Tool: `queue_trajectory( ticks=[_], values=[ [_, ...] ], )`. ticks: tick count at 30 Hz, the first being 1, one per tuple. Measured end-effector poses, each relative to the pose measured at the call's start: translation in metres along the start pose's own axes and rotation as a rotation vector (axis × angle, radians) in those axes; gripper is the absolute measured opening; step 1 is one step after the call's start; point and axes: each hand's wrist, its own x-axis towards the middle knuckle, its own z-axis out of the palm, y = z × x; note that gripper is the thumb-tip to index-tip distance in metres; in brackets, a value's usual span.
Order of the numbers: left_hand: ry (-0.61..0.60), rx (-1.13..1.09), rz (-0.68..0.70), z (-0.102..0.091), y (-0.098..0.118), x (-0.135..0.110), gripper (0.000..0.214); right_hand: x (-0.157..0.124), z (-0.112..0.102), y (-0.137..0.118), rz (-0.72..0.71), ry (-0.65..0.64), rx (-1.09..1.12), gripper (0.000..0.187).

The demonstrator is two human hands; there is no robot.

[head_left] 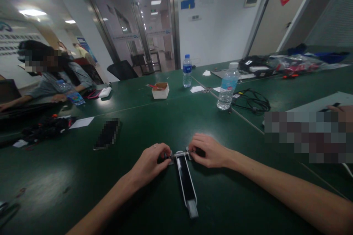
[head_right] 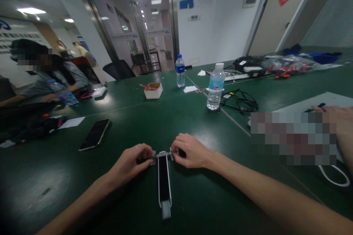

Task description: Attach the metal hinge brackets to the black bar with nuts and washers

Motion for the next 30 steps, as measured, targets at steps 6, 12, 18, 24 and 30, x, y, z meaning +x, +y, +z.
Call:
queue_trajectory(
  ticks=[6,12,18,24,30],
  values=[
    [0.007,-0.019,0.002,-0.0016,0.0011,-0.0001,0.013,-0.0005,-0.001,-0.0007,0.01,-0.007,0.001,0.006],
    [-0.002,-0.023,-0.01,-0.0009,-0.0002,0.0002,0.015,-0.0012,-0.0006,0.0,0.003,0.002,0.001,0.006],
    [0.009,-0.012,0.01,-0.001,0.0006,-0.0002,0.014,-0.0013,0.0004,0.0012,0.004,0.005,0.006,0.006],
    [0.015,-0.008,0.002,0.0001,-0.001,0.0003,0.015,-0.0009,0.0,0.0006,0.008,-0.005,0.008,0.005],
    [0.005,-0.011,0.001,0.0011,-0.0026,0.0007,0.018,-0.0016,0.0001,0.0014,0.009,-0.009,0.009,0.006]
  ],
)
